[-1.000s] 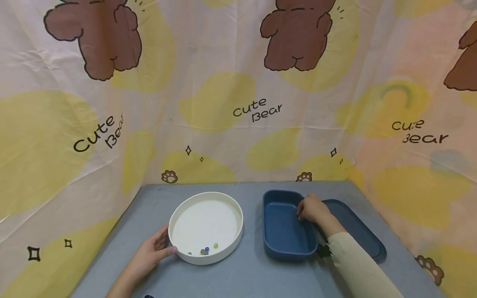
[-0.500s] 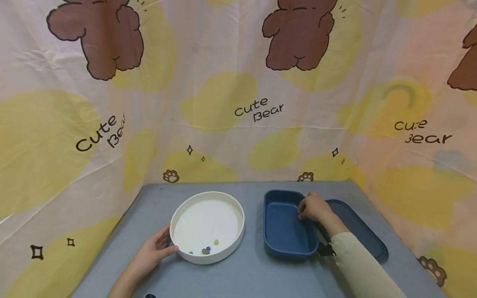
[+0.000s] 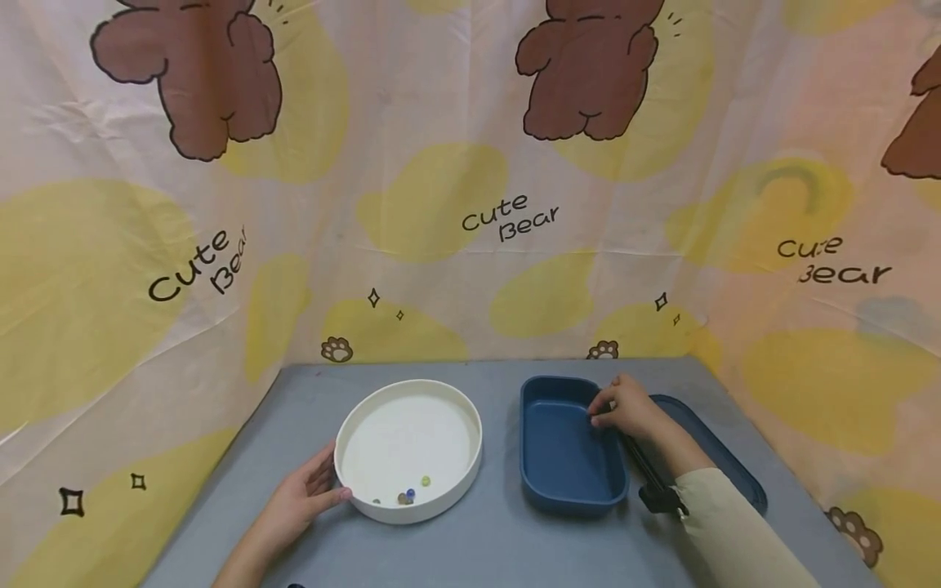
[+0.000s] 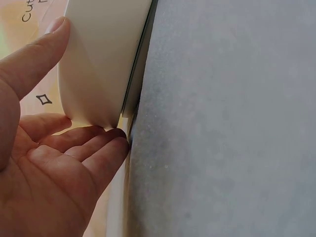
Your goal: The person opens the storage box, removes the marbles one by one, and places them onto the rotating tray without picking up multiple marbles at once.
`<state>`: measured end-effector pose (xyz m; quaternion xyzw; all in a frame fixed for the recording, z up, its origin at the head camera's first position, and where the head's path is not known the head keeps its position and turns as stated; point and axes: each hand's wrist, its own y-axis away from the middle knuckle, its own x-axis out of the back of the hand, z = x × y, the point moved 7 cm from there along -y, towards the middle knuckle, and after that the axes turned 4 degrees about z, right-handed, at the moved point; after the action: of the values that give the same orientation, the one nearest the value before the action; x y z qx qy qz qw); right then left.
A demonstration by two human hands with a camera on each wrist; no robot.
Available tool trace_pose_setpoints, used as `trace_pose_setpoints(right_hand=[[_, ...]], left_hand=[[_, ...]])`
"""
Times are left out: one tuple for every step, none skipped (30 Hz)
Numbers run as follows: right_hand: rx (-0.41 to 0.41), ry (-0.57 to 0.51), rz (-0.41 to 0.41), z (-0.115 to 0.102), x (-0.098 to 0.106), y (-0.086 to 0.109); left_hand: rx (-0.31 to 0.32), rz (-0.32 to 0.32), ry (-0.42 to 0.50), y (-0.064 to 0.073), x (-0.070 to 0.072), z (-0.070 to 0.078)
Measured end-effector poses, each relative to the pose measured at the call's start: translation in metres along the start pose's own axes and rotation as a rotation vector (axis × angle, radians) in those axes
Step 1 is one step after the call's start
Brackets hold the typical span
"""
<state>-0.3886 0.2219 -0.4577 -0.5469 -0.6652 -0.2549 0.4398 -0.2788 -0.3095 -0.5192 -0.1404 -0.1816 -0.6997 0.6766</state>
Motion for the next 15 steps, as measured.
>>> trace_pose_setpoints(right_hand=[[0.004, -0.013, -0.003, 0.0, 0.001, 0.002], [0.003, -0.029, -0.006, 0.001, 0.003, 0.004], [-0.005, -0.046, -0.009, 0.002, 0.004, 0.005], [-0.008, -0.058, -0.013, 0.003, 0.006, 0.007], [-0.015, -0.07, -0.017, 0.004, 0.007, 0.009], [-0.018, -0.085, -0.019, 0.004, 0.01, 0.01], [-0.026, -0.103, -0.018, 0.004, 0.012, 0.011], [-0.032, -0.122, -0.018, 0.004, 0.014, 0.011], [-0.034, -0.129, -0.015, 0.003, 0.017, 0.012], [-0.029, -0.14, -0.014, 0.001, 0.02, 0.012], [-0.024, -0.149, -0.011, -0.001, 0.023, 0.011], [-0.013, -0.158, -0.006, -0.003, 0.026, 0.011], [-0.004, -0.165, -0.002, -0.006, 0.029, 0.01], [0.008, -0.168, 0.003, -0.009, 0.031, 0.009], [0.025, -0.17, 0.005, -0.013, 0.033, 0.007]], left_hand=[[-0.005, 0.001, 0.005, 0.0, 0.0, 0.0], [-0.011, 0.001, 0.011, 0.0, 0.0, 0.0], [-0.015, 0.002, 0.018, 0.0, 0.0, 0.0], [-0.018, 0.001, 0.023, -0.001, 0.0, 0.0], [-0.021, 0.0, 0.027, -0.001, 0.0, 0.0], [-0.023, -0.002, 0.029, -0.001, 0.0, 0.001], [-0.023, -0.005, 0.03, -0.001, -0.001, 0.001], [-0.023, -0.007, 0.029, -0.002, -0.001, 0.001], [-0.021, -0.009, 0.03, -0.002, -0.001, 0.001], [-0.019, -0.011, 0.029, -0.002, -0.001, 0.002], [-0.015, -0.012, 0.028, -0.002, -0.001, 0.002], [-0.01, -0.013, 0.026, -0.002, -0.002, 0.002], [-0.007, -0.014, 0.026, -0.002, -0.002, 0.002], [-0.005, -0.013, 0.024, -0.001, -0.002, 0.002], [-0.005, -0.01, 0.021, -0.001, -0.002, 0.002]])
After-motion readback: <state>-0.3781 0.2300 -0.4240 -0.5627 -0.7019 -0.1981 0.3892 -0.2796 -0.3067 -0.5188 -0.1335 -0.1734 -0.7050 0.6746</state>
